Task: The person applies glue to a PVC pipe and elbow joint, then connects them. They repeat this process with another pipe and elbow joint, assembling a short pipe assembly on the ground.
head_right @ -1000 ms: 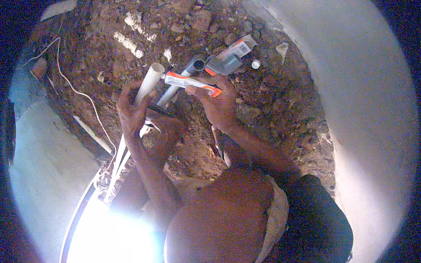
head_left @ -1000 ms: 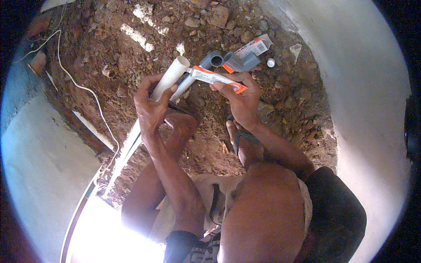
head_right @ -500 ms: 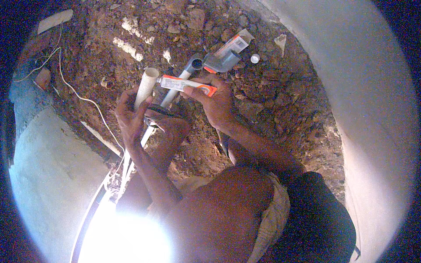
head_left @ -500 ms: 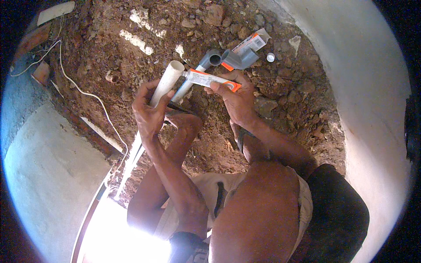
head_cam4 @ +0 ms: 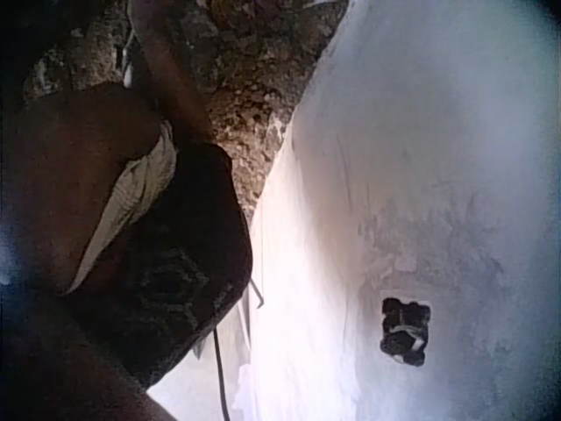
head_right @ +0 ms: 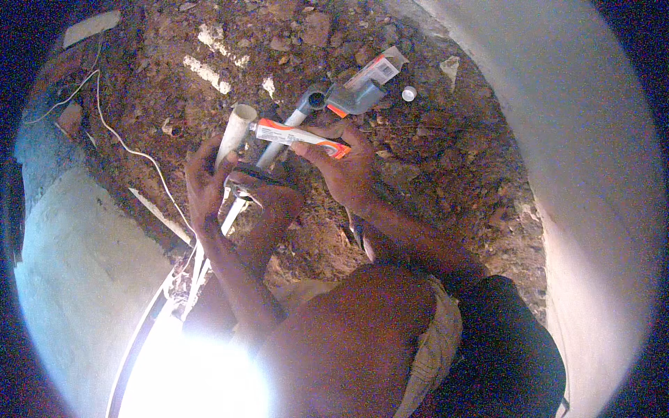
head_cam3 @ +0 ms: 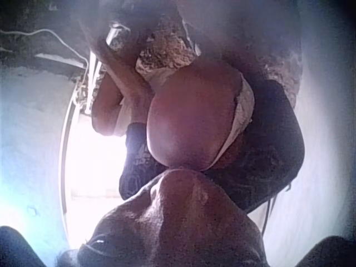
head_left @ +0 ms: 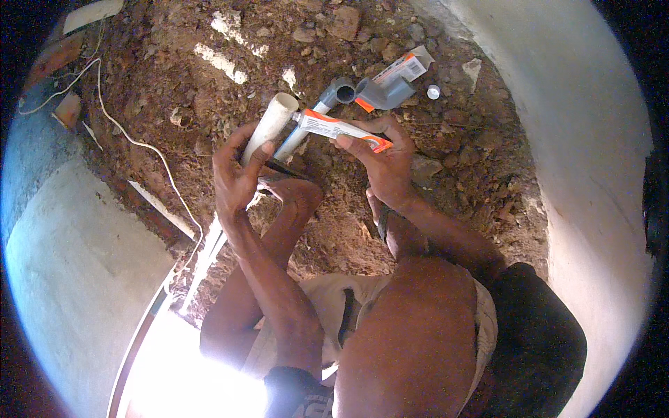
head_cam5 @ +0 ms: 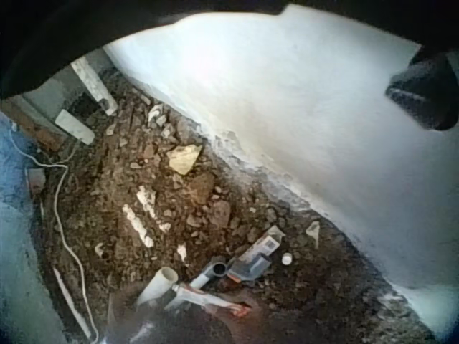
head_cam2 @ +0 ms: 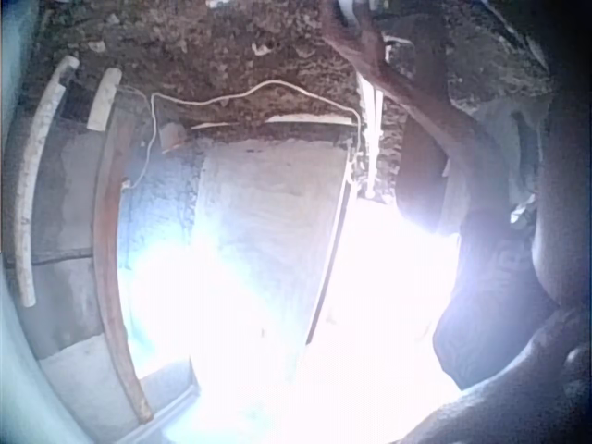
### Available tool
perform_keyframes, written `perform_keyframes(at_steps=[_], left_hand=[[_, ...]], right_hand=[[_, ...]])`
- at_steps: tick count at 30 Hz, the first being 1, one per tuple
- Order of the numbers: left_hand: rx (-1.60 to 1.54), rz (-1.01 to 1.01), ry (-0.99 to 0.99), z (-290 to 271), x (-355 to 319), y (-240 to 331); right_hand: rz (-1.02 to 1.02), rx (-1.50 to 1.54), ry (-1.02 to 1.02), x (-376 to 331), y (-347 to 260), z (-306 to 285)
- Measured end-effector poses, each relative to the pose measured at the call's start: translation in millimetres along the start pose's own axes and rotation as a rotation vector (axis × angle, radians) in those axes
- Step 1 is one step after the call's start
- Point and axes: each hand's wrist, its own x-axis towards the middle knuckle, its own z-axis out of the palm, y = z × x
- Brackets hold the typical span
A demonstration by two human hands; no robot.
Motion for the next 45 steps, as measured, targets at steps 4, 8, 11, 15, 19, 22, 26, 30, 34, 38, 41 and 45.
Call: perform_keyframes(at_steps=[4,8,11,15,19,22,26,30,34,38,41,45], left_hand=[[-0.082,-0.039,-0.056,-5.7,3.5,-5.5],[-0.121,-0.090,-0.157,-10.7,12.0,-1.4],[-0.033,-0.156,-0.136,-1.8,16.0,14.1],[-0.056,-0.014,-0.163,2.4,23.3,30.6],[0.111,0.138,-0.160,-1.3,27.8,17.6],[0.050,0.075,-0.181,-1.9,26.6,13.9],[0.030,0.020,-0.187,-1.7,26.2,19.7],[-0.014,0.016,-0.210,-5.8,25.7,14.9],[-0.017,-0.058,-0.183,-5.0,18.7,34.5],[0.061,-0.062,-0.167,-2.0,14.8,43.0],[0.054,-0.074,-0.228,-3.3,21.5,31.2],[0.037,-0.085,-0.213,-0.4,23.1,23.5]], right_hand=[[-0.069,-0.010,-0.011,0.9,-4.2,2.6],[-0.249,-0.152,-0.009,-0.3,-13.1,4.1],[-0.314,-0.136,-0.033,-1.2,-0.6,-1.4],[-0.309,-0.058,-0.043,-2.1,6.1,-3.3],[-0.315,-0.058,-0.071,-2.2,1.5,-7.1],[-0.321,-0.038,-0.070,0.1,-1.9,-4.0],[-0.300,0.020,-0.054,0.3,1.8,-2.6],[-0.324,-0.202,-0.075,2.2,-4.8,-14.1],[-0.288,-0.116,-0.092,1.0,-10.3,-14.2],[-0.391,-0.037,-0.125,4.7,-5.5,-5.5],[-0.452,-0.151,-0.155,6.8,-11.6,-8.2],[-0.453,-0.183,-0.038,7.9,-12.9,-7.0]])
